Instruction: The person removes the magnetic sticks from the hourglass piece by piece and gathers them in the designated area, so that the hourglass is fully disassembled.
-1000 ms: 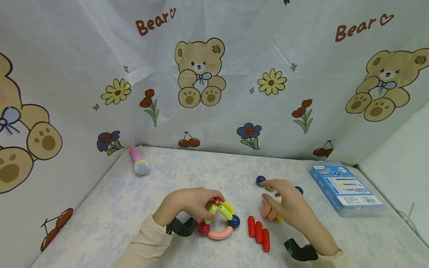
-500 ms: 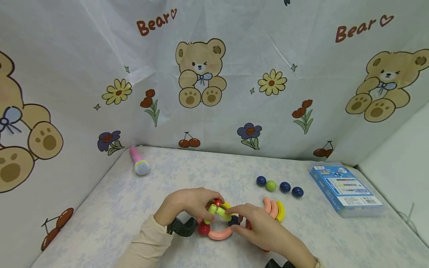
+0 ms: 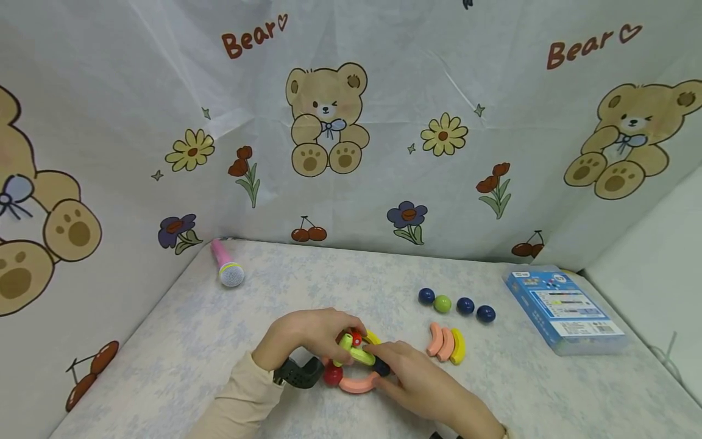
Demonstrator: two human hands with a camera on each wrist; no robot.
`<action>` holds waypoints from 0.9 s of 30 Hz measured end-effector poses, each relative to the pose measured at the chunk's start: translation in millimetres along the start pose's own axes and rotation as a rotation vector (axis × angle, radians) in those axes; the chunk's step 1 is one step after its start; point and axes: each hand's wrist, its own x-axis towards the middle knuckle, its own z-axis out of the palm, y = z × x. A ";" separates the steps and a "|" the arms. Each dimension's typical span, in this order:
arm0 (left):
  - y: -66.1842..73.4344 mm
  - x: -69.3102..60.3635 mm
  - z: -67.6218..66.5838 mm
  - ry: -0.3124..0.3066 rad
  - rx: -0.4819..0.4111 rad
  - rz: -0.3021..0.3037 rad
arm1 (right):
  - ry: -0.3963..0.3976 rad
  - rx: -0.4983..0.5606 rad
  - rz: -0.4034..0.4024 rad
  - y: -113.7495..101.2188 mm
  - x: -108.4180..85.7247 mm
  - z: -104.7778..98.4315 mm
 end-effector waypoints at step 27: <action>-1.4 2.5 2.2 -0.053 -0.051 0.015 | 0.085 -0.019 -0.057 -2.5 -0.5 6.5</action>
